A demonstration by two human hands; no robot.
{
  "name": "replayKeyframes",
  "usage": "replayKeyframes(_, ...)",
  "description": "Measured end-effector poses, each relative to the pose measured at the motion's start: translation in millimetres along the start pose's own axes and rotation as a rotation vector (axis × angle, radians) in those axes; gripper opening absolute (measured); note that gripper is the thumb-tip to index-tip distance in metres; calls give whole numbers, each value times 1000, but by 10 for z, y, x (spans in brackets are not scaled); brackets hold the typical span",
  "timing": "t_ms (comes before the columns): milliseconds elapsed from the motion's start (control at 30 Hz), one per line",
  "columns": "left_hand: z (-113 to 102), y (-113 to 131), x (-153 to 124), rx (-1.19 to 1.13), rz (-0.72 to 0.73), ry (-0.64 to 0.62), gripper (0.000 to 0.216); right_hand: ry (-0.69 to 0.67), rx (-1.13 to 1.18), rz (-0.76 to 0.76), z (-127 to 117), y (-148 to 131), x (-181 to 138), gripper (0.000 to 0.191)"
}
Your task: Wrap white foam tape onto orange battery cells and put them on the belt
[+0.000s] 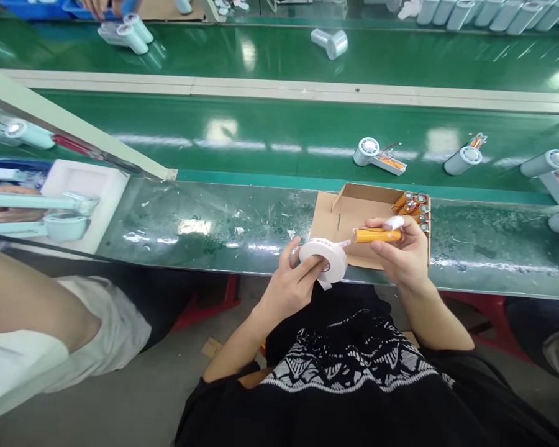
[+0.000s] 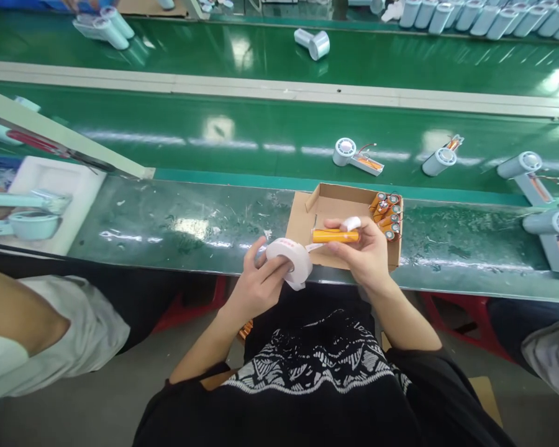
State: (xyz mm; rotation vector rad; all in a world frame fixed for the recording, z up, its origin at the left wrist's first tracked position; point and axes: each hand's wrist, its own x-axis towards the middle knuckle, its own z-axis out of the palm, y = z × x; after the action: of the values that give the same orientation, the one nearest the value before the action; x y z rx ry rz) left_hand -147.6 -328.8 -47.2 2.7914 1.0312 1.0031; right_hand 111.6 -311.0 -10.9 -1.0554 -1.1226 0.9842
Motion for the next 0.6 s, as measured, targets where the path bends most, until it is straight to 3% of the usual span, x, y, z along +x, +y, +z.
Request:
replayKeyframes(167, 36, 1, -81, 25, -23, -27, 55, -45, -4, 5, 163, 110, -206, 40)
replayKeyframes(367, 63, -20, -122, 17, -35, -56, 58, 40, -78, -19, 210, 184, -286, 42)
replayKeyframes(500, 34, -19, -79, 2, -31, -35, 56, 146, -93, -137, 122, 184, -171, 42)
replayKeyframes(600, 2, -22, -82, -16, -49, -55, 55, 261, -108, -231, -25, 123, -22, 52)
